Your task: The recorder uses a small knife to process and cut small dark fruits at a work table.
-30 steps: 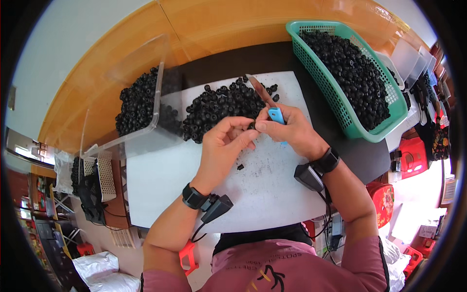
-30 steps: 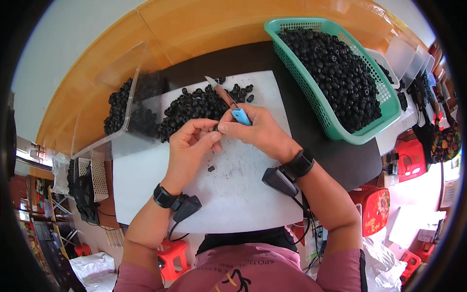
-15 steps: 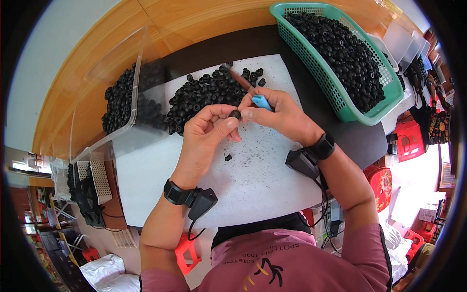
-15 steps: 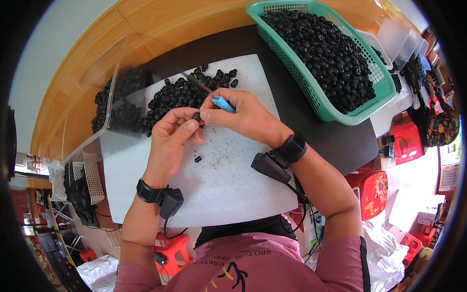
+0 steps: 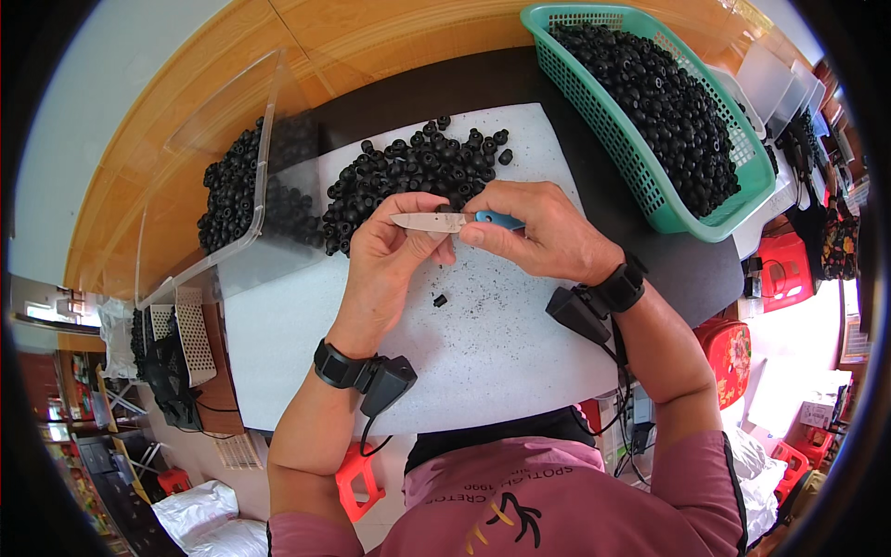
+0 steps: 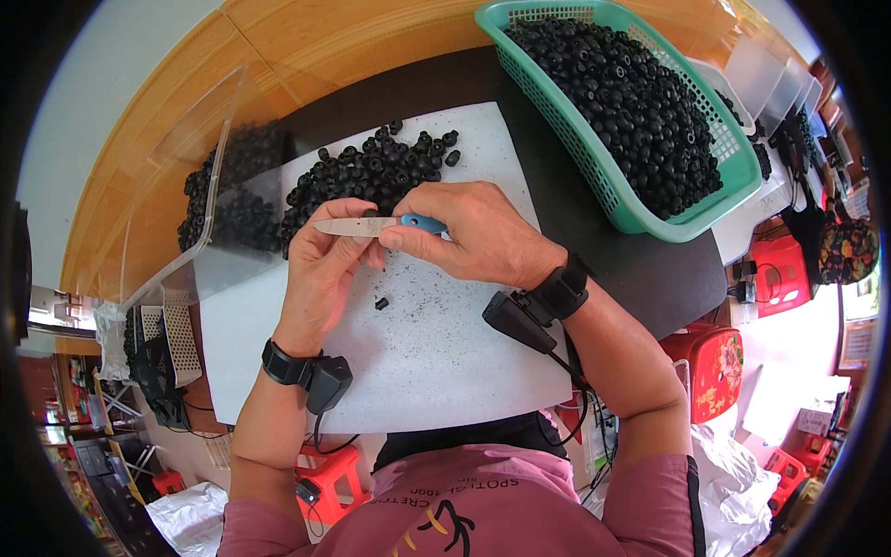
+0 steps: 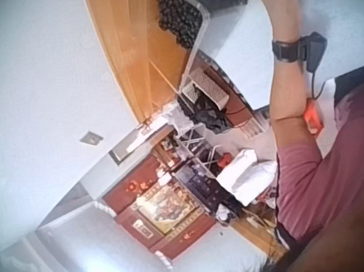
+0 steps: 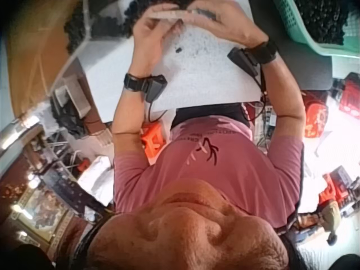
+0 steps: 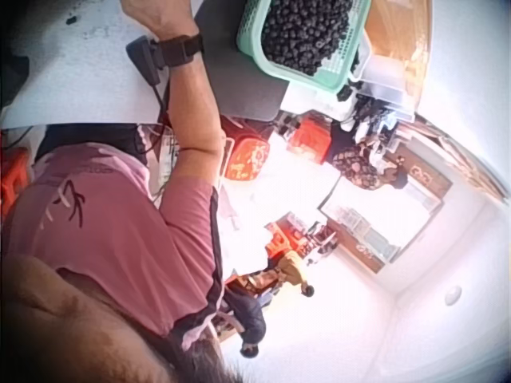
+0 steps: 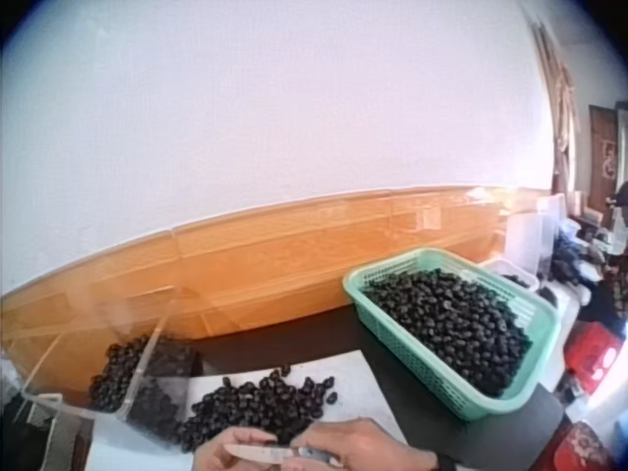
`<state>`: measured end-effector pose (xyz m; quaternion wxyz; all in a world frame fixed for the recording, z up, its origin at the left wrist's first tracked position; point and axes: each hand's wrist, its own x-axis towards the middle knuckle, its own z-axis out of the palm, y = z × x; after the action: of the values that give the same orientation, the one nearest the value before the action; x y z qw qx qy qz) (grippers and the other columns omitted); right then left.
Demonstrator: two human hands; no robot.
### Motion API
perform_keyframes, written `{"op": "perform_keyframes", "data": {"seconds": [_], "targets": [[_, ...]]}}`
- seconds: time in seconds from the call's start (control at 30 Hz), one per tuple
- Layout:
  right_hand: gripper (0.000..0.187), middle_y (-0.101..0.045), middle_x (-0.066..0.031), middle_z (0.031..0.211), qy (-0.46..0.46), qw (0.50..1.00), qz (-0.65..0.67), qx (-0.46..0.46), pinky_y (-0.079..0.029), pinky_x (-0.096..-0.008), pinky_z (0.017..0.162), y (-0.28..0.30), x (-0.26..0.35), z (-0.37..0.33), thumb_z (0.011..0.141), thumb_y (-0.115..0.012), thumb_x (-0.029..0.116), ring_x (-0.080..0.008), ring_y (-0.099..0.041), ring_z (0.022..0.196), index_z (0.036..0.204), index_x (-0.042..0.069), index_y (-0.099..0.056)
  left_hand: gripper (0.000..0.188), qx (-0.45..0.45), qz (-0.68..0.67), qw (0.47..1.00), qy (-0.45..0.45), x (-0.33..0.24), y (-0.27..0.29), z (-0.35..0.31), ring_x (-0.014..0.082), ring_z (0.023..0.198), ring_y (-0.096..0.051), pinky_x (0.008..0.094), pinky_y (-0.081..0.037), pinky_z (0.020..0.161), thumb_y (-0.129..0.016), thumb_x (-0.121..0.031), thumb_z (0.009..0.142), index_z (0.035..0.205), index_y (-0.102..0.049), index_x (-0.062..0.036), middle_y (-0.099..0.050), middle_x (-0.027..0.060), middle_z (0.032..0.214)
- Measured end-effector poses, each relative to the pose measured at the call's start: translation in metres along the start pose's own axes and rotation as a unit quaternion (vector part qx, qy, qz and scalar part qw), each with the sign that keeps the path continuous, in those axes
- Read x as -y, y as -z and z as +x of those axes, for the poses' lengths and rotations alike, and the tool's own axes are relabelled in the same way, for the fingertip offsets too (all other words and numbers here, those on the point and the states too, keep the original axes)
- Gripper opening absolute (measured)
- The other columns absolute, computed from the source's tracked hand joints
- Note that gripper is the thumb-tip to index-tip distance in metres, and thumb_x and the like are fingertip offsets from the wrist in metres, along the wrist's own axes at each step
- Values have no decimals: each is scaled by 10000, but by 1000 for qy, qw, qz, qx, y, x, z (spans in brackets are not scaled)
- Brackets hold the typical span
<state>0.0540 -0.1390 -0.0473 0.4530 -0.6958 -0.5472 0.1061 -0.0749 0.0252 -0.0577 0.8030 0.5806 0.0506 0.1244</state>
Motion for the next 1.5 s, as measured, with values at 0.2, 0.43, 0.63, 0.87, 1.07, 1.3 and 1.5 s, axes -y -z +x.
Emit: {"op": "perform_keyframes", "data": {"seconds": [0.2,0.43,0.63,0.87,1.07,1.3,1.5], "targets": [[285,-611,-131,736,5,1000,-13,2,-441,-343,573,0,-1,0,889,-652,281,-261,-571,637,943,1,-645,245,-16,16,1000,-15,0,-1,-1,132,775,-614,262,-494,726,-649,-124,897,1097,-580,-2,-657,77,941],[282,-588,-14,762,-142,983,78,-88,-435,-253,659,6,-15,6,904,-653,259,-70,-484,727,936,-20,-630,253,5,15,1000,-14,0,-7,-2,138,780,-644,270,-508,737,-653,-92,882,1104,-581,5,-662,68,866],[299,-548,14,746,-138,975,172,-21,-402,-234,583,2,3,3,866,-698,319,-59,-466,682,869,29,-626,247,-1,44,999,-15,2,-10,-2,129,801,-652,259,-519,766,-644,-73,888,1116,-581,0,-669,62,877],[266,-554,3,755,-171,967,186,13,-415,-243,620,5,7,3,890,-667,283,-71,-477,710,899,19,-634,244,2,61,998,-22,5,-8,-2,128,799,-652,253,-517,756,-639,-60,891,1120,-579,-1,-671,61,878],[236,-572,-12,779,-92,979,180,-5,-403,-247,637,2,2,0,902,-640,244,-80,-493,726,919,10,-622,244,-7,3,1000,-12,6,-7,1,127,784,-627,268,-511,750,-641,-85,895,1117,-581,-4,-666,74,933],[266,-547,-87,723,40,999,19,-5,-410,-304,567,0,-4,1,898,-634,267,-198,-514,645,939,5,-638,275,-15,-6,1000,-21,6,-4,-1,144,789,-619,285,-512,752,-641,-133,902,1129,-575,7,-661,88,968],[280,-546,-83,713,43,999,9,-8,-393,-327,536,1,-5,1,893,-642,293,-213,-508,626,943,18,-647,280,-13,-2,1000,-20,5,-3,0,144,790,-619,284,-511,753,-639,-137,903,1132,-573,11,-659,86,968]]}}
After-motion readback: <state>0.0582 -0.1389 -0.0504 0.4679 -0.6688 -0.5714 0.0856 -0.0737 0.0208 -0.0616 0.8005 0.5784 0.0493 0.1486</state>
